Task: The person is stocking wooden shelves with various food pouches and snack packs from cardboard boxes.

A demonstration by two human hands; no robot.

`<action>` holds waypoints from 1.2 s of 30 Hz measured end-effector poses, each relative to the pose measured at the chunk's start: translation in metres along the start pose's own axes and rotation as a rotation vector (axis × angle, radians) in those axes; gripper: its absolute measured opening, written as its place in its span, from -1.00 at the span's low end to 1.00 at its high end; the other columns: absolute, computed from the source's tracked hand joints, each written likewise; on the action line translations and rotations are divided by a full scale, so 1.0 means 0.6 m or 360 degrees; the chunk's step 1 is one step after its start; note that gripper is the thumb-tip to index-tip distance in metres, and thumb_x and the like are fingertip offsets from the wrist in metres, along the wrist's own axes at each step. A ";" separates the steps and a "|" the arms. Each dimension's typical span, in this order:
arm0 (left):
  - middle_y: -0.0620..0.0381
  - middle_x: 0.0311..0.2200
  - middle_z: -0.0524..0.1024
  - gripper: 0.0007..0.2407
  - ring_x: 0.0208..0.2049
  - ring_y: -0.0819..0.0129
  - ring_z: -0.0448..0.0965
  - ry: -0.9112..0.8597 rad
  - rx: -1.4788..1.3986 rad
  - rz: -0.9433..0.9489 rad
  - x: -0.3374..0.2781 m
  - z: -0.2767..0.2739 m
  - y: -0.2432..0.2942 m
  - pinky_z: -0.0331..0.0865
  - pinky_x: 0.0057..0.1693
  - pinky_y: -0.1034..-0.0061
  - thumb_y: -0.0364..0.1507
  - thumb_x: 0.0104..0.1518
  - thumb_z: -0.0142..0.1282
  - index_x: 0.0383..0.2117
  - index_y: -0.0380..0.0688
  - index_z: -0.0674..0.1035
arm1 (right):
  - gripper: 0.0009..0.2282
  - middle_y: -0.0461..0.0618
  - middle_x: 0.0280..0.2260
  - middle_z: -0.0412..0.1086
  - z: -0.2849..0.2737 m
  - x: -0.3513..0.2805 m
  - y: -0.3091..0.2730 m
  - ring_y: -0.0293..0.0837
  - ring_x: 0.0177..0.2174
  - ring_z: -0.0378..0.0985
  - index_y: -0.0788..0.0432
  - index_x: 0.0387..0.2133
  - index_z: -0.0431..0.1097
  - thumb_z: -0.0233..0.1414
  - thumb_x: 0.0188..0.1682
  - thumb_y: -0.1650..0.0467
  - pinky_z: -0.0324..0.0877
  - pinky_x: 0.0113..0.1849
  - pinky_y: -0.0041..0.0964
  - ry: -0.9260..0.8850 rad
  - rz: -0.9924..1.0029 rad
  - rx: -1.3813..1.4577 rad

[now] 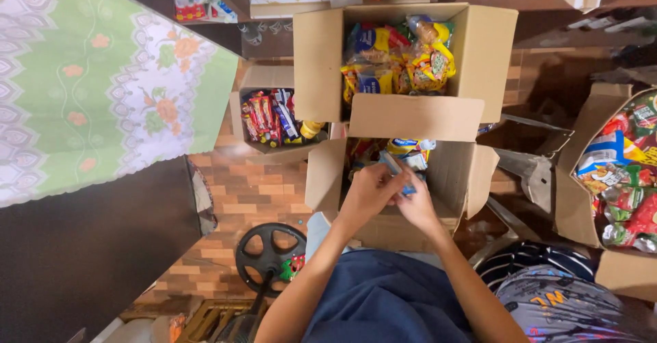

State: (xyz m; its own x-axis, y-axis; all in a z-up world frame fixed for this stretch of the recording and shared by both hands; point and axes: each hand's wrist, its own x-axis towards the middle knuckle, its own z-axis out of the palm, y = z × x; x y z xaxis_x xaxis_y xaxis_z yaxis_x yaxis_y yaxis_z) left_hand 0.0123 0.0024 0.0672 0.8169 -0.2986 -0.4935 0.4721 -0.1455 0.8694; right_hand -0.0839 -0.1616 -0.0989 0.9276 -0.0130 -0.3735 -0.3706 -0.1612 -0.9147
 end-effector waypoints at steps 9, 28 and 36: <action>0.08 -0.02 0.54 -0.60 -0.06 0.33 0.56 -0.0067 -0.0771 -0.0023 -0.036 0.011 -0.066 0.46 -0.06 0.33 -0.35 0.24 0.19 0.19 -0.03 0.38 | -0.63 0.01 -0.13 0.53 -0.024 -0.024 -0.171 -0.17 -0.14 0.52 0.30 0.03 0.39 -0.06 0.17 0.23 0.41 -0.05 -0.22 0.0231 0.0471 0.0781; 0.23 -0.41 0.61 -0.77 -0.40 0.38 0.64 -0.0352 -0.2316 -0.1010 -0.075 0.070 -0.148 0.52 -0.35 0.47 -0.19 0.38 -0.01 -0.27 -0.02 0.59 | -0.55 -0.01 0.29 0.21 -0.065 -0.098 -0.340 0.05 0.23 0.26 0.03 0.06 0.47 0.22 -0.17 0.34 0.16 0.17 -0.08 -0.0614 -0.0150 -0.0848; 0.27 -0.44 0.59 -0.74 -0.41 0.42 0.60 -0.0190 -0.2069 -0.1083 -0.071 0.050 -0.123 0.55 -0.21 0.35 -0.13 0.35 -0.03 -0.33 0.02 0.56 | -0.63 -0.10 0.12 0.46 -0.051 -0.119 -0.322 -0.03 0.25 0.34 0.03 -0.09 0.59 0.08 -0.20 0.53 0.11 0.25 -0.03 -0.0352 -0.0666 -0.1145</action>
State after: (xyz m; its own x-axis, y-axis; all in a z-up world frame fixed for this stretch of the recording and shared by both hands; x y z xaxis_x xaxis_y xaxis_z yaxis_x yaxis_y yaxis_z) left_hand -0.0672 -0.0025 0.0247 0.3195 -0.6049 -0.7294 0.7579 0.6252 -0.1865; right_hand -0.0770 -0.1597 0.1092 0.9226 0.3676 -0.1171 0.1900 -0.6970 -0.6915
